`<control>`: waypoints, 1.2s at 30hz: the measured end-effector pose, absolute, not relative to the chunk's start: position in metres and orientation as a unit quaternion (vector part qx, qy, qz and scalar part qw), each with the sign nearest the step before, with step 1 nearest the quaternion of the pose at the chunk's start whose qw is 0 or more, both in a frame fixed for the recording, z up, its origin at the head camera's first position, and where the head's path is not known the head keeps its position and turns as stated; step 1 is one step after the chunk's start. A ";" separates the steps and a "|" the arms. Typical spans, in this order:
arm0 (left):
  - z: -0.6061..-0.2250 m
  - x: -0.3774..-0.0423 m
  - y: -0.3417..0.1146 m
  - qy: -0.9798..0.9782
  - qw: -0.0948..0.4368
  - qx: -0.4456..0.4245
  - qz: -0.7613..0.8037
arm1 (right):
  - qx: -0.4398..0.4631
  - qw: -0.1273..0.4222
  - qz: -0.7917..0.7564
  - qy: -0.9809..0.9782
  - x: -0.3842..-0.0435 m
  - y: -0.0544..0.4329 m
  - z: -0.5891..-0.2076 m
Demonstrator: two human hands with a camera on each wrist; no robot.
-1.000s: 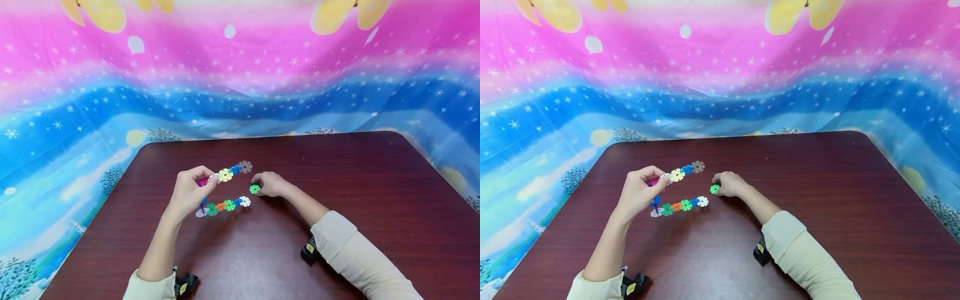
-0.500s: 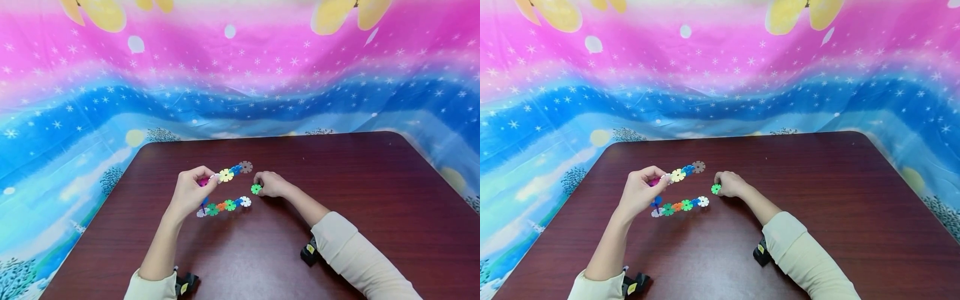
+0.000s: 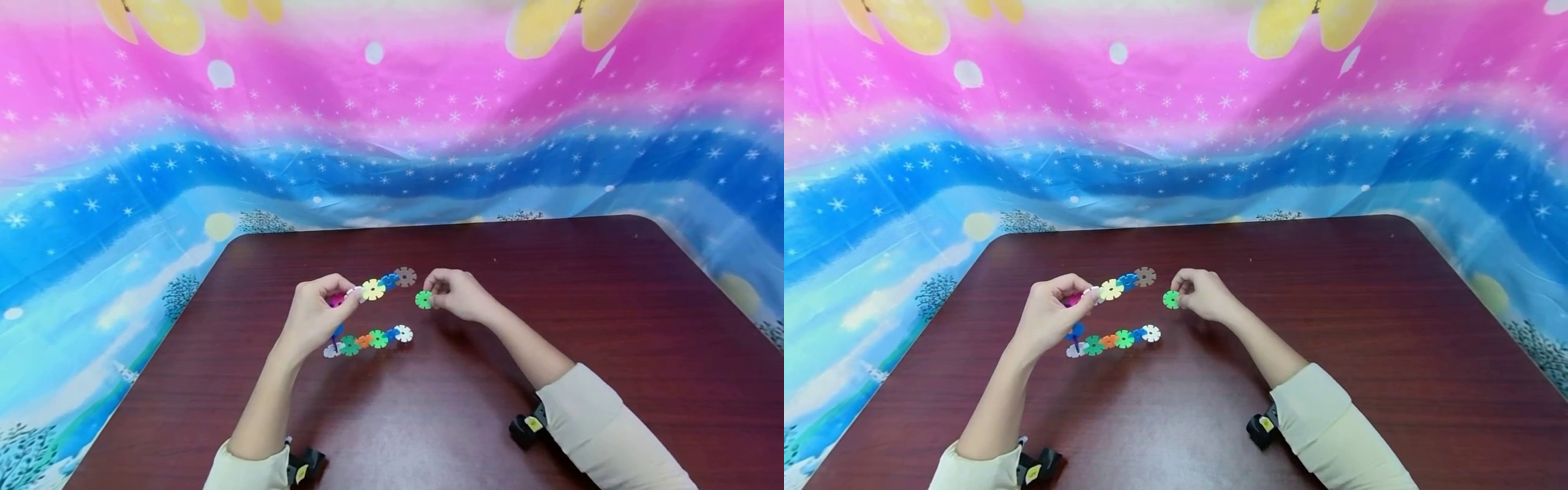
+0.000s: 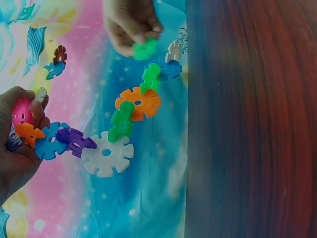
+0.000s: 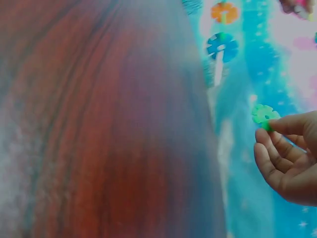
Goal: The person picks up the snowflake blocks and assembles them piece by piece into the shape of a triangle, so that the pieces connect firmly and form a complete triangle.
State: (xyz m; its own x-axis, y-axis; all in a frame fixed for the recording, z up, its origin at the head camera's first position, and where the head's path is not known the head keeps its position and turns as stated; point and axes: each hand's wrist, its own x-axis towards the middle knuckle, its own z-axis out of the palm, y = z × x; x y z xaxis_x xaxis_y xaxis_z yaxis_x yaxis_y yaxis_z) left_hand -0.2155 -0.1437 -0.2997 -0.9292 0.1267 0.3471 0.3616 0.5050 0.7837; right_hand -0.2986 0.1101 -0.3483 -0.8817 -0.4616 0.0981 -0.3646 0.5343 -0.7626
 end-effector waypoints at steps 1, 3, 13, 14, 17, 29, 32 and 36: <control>-0.300 -0.216 -0.143 -0.858 0.122 -0.143 -0.478 | -0.235 0.046 -0.434 0.869 -0.295 0.112 -0.344; -0.300 -0.216 -0.143 -0.857 0.119 -0.144 -0.481 | -0.230 0.023 -0.462 0.856 -0.289 0.117 -0.335; -0.293 -0.212 -0.136 -0.853 0.094 -0.139 -0.495 | -0.219 -0.040 -0.639 0.736 -0.269 0.129 -0.314; -0.289 -0.209 -0.134 -0.853 0.090 -0.139 -0.496 | -0.221 -0.042 -0.640 0.734 -0.268 0.128 -0.313; -0.280 -0.202 -0.129 -0.854 0.084 -0.139 -0.494 | -0.225 -0.043 -0.643 0.731 -0.265 0.128 -0.312; -0.299 -0.215 -0.134 -0.844 0.088 -0.156 -0.507 | -0.234 -0.037 -0.629 0.740 -0.258 0.126 -0.311; -0.302 -0.217 -0.134 -0.839 0.095 -0.168 -0.509 | -0.237 -0.036 -0.621 0.746 -0.258 0.125 -0.311; -0.302 -0.218 -0.133 -0.833 0.097 -0.173 -0.516 | -0.237 -0.044 -0.614 0.752 -0.258 0.124 -0.311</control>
State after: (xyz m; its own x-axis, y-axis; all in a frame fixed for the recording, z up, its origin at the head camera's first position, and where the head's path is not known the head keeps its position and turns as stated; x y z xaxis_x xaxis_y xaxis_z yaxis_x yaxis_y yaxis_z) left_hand -0.2178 -0.1334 -0.3021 -0.9213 0.1889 0.3400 0.3885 0.4072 0.8266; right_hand -0.2577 0.1238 -0.3111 -0.8843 -0.3020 0.3562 -0.4096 0.1350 -0.9022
